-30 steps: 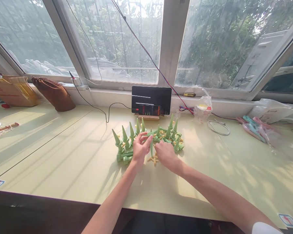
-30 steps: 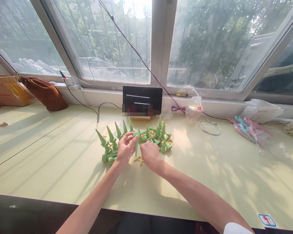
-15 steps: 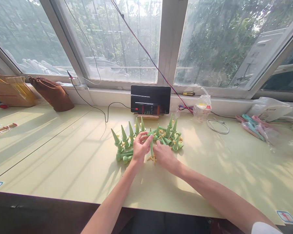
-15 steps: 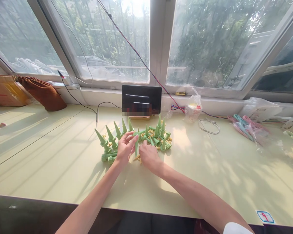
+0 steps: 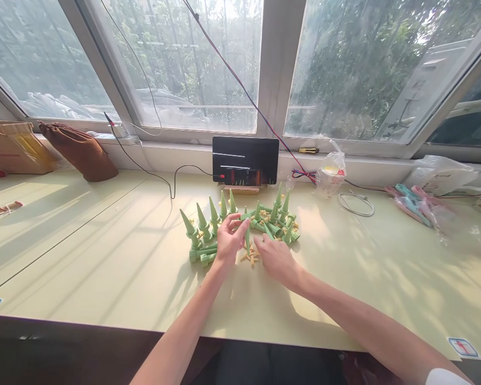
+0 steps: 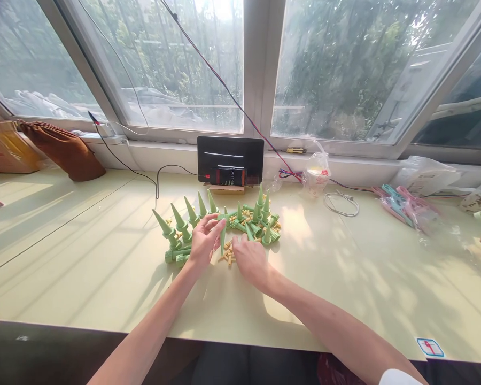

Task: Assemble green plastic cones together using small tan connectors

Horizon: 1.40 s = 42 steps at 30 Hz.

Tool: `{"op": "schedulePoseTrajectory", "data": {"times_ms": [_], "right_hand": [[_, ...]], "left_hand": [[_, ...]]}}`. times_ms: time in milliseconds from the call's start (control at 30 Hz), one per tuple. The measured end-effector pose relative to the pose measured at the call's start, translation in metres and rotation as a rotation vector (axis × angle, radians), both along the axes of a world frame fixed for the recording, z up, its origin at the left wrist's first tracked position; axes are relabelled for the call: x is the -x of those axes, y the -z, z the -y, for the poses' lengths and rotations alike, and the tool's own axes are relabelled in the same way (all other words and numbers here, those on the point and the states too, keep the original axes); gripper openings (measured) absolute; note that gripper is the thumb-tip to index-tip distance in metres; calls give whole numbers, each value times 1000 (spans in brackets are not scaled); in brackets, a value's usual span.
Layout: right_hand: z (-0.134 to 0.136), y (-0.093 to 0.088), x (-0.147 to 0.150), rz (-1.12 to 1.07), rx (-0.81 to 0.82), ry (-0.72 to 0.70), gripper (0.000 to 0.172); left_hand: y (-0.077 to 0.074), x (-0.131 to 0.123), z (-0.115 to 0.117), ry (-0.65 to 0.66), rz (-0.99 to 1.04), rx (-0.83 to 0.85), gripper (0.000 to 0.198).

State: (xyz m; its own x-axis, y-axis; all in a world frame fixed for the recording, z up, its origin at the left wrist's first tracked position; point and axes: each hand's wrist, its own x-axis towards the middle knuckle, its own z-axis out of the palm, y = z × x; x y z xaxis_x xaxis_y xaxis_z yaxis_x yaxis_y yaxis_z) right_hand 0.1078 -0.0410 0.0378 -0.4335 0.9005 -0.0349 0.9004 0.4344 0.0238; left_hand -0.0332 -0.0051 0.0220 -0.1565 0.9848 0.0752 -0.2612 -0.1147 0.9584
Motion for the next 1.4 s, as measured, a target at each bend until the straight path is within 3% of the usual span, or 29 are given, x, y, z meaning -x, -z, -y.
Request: {"op": "schedulePoseTrajectory", "data": {"times_ms": [267,467,733,933,1167,1400], "right_hand": [[-4,-1,9,-31,73,59,36],[0,3,3,-185,59,59,28],[18,32,-27,-440,-35,-85,23],[22,41,-49,-518,-103,-173,22],[13,54,-64,-665,-321,0,26],[11,56,-60,-709,-204,0,23]], "left_hand": [[1,1,0,3,1,7,45],[2,2,0,3,-2,6,46],[3,1,0,57,-38,20,46],[1,-2,3,98,-94,40,46],[0,-3,6,123,-138,76,46],[1,-6,6,150,-184,95,47]]}}
